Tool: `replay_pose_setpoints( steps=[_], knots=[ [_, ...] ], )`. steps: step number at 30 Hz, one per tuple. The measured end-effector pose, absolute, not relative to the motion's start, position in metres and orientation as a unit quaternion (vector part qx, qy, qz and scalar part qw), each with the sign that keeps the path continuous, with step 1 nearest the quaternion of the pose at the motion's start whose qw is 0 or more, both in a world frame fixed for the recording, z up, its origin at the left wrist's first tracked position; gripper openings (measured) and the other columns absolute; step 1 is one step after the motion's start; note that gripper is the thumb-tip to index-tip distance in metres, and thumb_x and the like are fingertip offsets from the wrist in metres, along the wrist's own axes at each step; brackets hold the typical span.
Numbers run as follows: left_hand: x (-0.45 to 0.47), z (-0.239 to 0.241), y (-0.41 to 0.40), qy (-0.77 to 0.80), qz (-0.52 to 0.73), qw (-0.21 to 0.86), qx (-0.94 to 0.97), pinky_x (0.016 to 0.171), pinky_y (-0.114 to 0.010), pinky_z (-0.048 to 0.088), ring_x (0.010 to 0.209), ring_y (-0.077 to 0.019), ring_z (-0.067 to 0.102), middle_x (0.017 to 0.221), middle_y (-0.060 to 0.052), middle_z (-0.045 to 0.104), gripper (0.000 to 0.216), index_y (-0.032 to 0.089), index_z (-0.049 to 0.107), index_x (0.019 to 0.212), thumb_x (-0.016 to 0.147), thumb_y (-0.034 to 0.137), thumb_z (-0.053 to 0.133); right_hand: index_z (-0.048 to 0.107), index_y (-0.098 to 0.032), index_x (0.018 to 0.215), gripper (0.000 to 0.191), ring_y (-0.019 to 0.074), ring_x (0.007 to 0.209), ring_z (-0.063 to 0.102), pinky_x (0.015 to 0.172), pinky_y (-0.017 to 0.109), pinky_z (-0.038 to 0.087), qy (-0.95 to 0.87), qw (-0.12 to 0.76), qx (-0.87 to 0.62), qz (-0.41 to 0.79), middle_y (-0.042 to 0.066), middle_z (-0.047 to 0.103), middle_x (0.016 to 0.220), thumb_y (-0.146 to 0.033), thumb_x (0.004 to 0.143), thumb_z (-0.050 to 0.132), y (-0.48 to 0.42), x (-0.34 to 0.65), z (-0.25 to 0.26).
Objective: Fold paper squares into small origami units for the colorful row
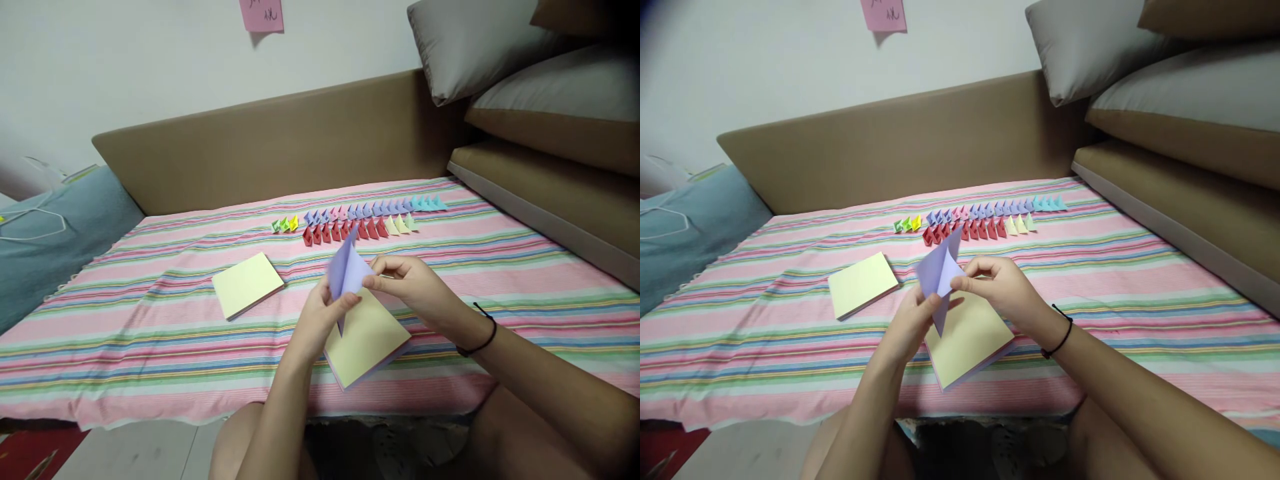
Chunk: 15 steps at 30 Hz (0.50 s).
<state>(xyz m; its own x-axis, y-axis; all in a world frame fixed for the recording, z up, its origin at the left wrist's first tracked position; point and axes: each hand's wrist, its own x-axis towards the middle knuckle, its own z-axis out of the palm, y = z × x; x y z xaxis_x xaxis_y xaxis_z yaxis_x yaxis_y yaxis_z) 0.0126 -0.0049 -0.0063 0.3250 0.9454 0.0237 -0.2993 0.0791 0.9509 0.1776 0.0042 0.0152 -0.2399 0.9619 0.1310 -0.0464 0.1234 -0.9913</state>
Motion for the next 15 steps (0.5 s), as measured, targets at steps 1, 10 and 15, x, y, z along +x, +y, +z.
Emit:
replay_pose_setpoints(
  steps=[1,10,15],
  knots=[
    [0.015,-0.006,-0.007,0.317,0.457,0.673,0.488,0.086,-0.038,0.048,0.101,-0.0279,0.061,0.108,-0.011,0.067,0.05,0.016,0.062,0.11,0.067,0.038,0.075,0.054,-0.018,0.057,0.031,0.0129,0.069,0.052,0.065,0.026,0.041,-0.579,0.479,-0.373,0.544,-0.001,0.056,0.072,-0.04,0.067,0.073,0.004,0.177,0.016],
    [0.011,0.004,0.0,0.319,0.611,0.652,0.316,0.085,-0.03,0.05,0.099,-0.0221,0.063,0.099,-0.007,0.07,0.024,0.015,0.067,0.094,0.078,0.034,0.062,0.06,-0.021,0.077,0.016,0.0196,0.086,0.06,0.082,0.034,0.048,-0.517,0.506,-0.397,0.566,0.003,0.062,0.085,-0.036,0.075,0.065,0.006,0.191,0.024],
    [0.003,0.002,0.008,0.378,0.69,0.571,0.236,0.07,-0.018,0.05,0.078,-0.0115,0.066,0.08,-0.003,0.07,0.009,0.015,0.064,0.077,0.077,0.022,0.059,0.061,-0.02,0.073,0.02,0.0198,0.081,0.059,0.074,0.031,0.046,-0.602,0.412,-0.47,0.497,0.002,0.064,0.081,-0.04,0.076,0.062,0.012,0.203,0.018]
  ],
)
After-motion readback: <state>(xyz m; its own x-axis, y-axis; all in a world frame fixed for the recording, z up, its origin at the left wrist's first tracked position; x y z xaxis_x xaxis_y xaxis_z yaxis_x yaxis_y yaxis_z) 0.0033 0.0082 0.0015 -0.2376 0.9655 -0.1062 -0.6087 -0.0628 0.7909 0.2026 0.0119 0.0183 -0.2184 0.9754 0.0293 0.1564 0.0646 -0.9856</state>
